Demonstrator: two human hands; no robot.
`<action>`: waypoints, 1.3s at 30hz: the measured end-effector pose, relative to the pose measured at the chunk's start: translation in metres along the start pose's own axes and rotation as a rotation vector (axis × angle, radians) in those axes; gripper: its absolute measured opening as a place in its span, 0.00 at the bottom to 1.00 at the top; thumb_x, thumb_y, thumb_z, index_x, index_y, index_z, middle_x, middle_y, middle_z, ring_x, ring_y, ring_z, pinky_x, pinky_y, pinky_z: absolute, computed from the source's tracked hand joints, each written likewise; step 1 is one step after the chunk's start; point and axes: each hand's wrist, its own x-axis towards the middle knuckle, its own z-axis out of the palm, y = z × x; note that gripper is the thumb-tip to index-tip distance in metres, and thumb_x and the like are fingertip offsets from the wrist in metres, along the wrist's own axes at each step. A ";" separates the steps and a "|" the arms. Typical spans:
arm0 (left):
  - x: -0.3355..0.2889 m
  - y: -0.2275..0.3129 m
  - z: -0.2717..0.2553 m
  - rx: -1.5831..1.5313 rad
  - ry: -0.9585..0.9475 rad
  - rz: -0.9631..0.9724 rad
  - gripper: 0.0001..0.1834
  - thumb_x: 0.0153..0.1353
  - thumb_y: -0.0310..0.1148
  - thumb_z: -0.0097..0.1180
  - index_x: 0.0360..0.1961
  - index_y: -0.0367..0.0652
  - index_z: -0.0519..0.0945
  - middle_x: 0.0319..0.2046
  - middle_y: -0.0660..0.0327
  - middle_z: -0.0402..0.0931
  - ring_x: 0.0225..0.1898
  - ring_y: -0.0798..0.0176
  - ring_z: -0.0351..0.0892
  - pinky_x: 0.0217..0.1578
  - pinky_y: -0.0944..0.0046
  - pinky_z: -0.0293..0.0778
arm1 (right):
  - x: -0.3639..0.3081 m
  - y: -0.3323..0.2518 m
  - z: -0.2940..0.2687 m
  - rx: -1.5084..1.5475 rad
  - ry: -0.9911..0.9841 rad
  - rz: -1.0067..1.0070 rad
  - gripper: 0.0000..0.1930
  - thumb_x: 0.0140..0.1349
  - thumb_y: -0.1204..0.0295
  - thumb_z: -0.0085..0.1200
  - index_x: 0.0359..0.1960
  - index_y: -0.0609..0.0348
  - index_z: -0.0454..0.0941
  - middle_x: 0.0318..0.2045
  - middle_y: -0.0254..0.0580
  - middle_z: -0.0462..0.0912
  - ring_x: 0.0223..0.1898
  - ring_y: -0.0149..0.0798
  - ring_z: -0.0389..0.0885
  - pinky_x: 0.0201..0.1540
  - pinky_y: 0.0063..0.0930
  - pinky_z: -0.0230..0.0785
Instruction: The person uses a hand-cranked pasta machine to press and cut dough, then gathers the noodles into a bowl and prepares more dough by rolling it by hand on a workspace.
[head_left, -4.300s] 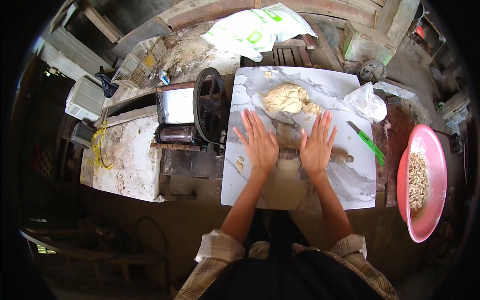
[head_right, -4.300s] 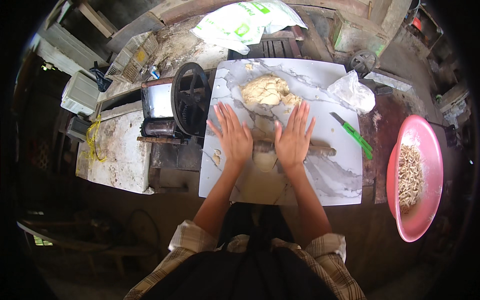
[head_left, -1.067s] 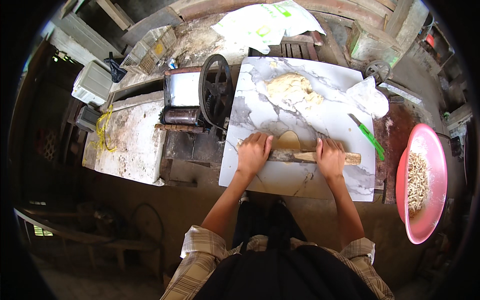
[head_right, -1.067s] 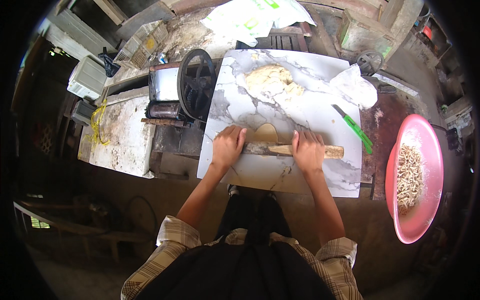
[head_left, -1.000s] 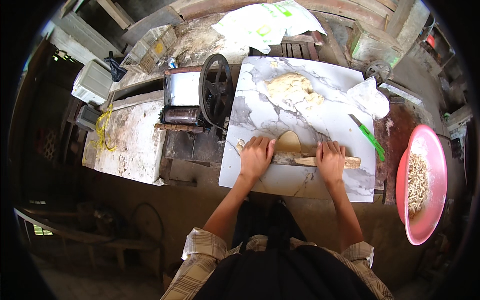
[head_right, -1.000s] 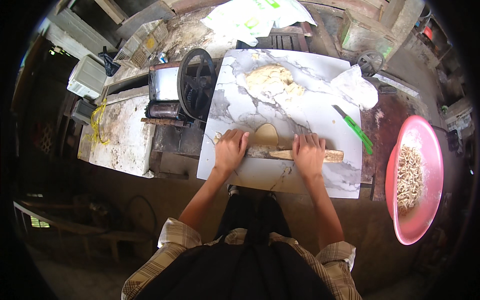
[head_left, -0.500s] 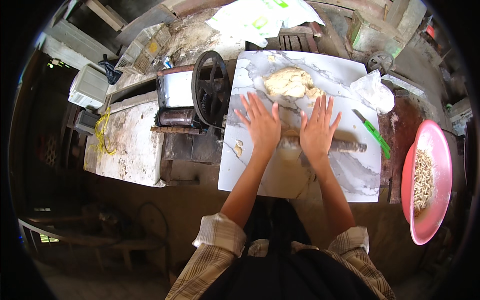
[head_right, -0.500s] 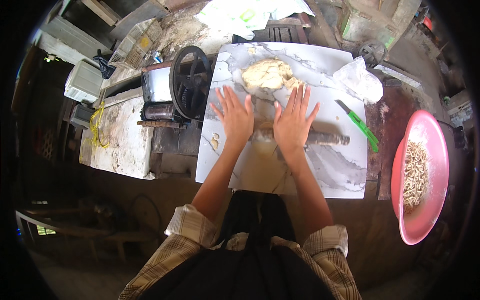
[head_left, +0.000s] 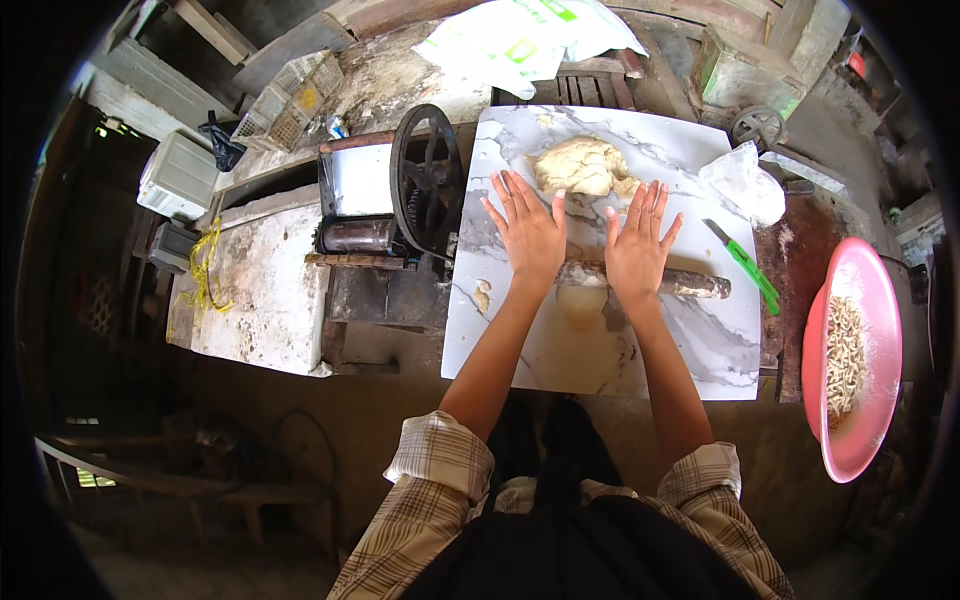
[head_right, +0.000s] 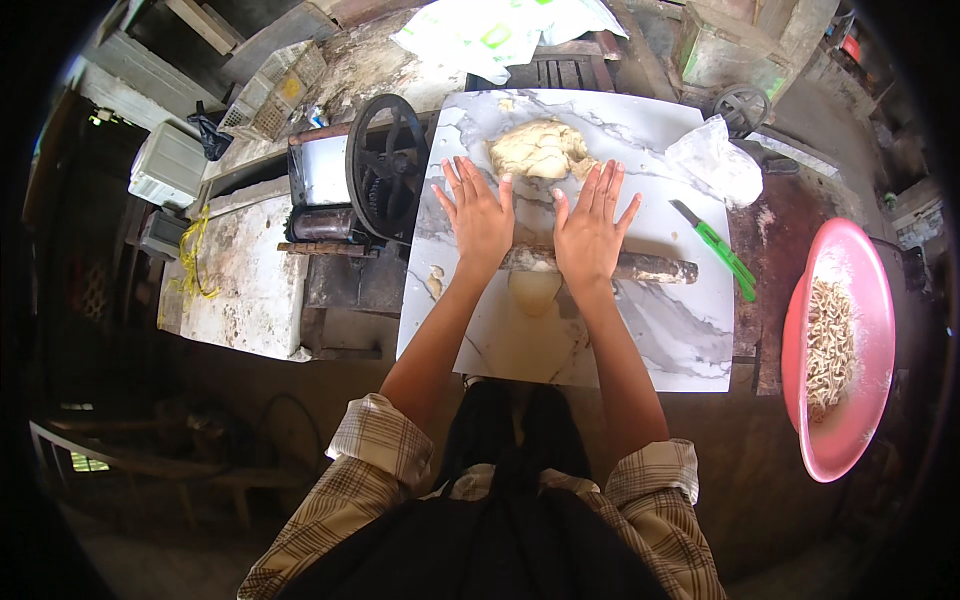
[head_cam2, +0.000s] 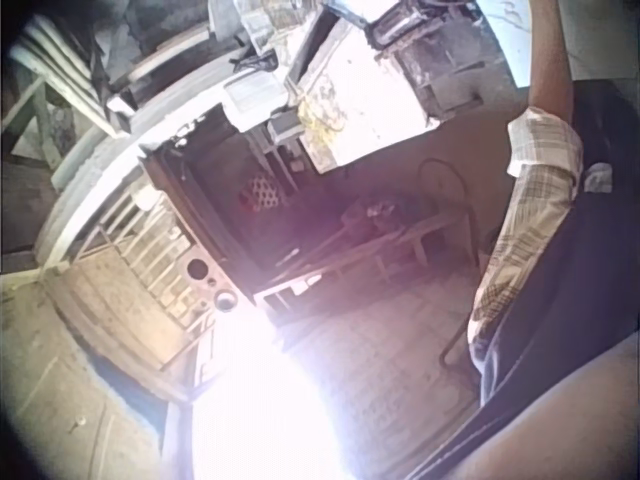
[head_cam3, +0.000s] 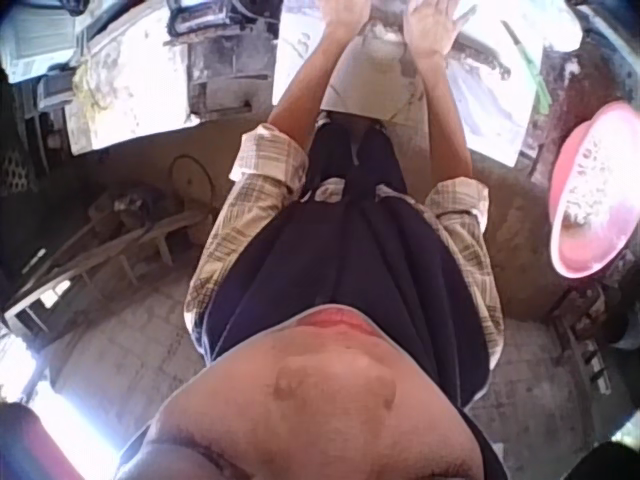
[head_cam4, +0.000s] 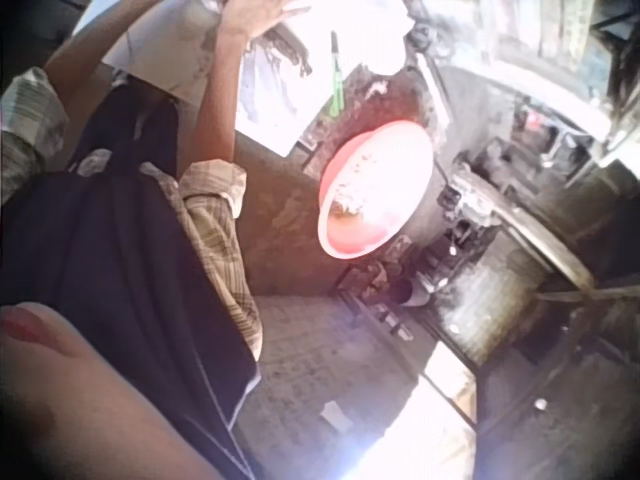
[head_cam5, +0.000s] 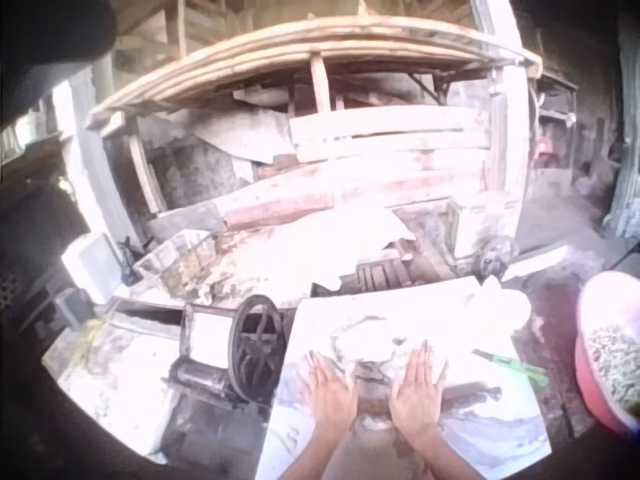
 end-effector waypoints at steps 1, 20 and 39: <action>-0.003 -0.002 0.000 0.000 0.001 -0.001 0.39 0.68 0.50 0.36 0.63 0.20 0.50 0.65 0.38 0.50 0.71 0.45 0.36 0.66 0.41 0.31 | -0.003 -0.001 -0.001 0.000 0.001 -0.001 0.32 0.68 0.55 0.38 0.64 0.69 0.55 0.67 0.53 0.54 0.70 0.45 0.46 0.69 0.54 0.32; 0.004 0.003 0.000 -0.120 -0.002 0.040 0.35 0.67 0.43 0.39 0.65 0.25 0.50 0.66 0.44 0.52 0.71 0.47 0.36 0.66 0.39 0.31 | -0.002 -0.001 -0.003 -0.031 -0.003 0.063 0.32 0.67 0.55 0.38 0.64 0.71 0.55 0.66 0.54 0.57 0.71 0.46 0.45 0.69 0.52 0.33; -0.026 -0.004 -0.001 -0.077 -0.070 0.063 0.32 0.67 0.40 0.38 0.64 0.25 0.54 0.65 0.41 0.53 0.70 0.44 0.39 0.66 0.38 0.33 | -0.032 -0.002 -0.014 -0.001 -0.076 0.030 0.32 0.66 0.56 0.40 0.64 0.68 0.55 0.66 0.51 0.57 0.70 0.45 0.47 0.69 0.52 0.32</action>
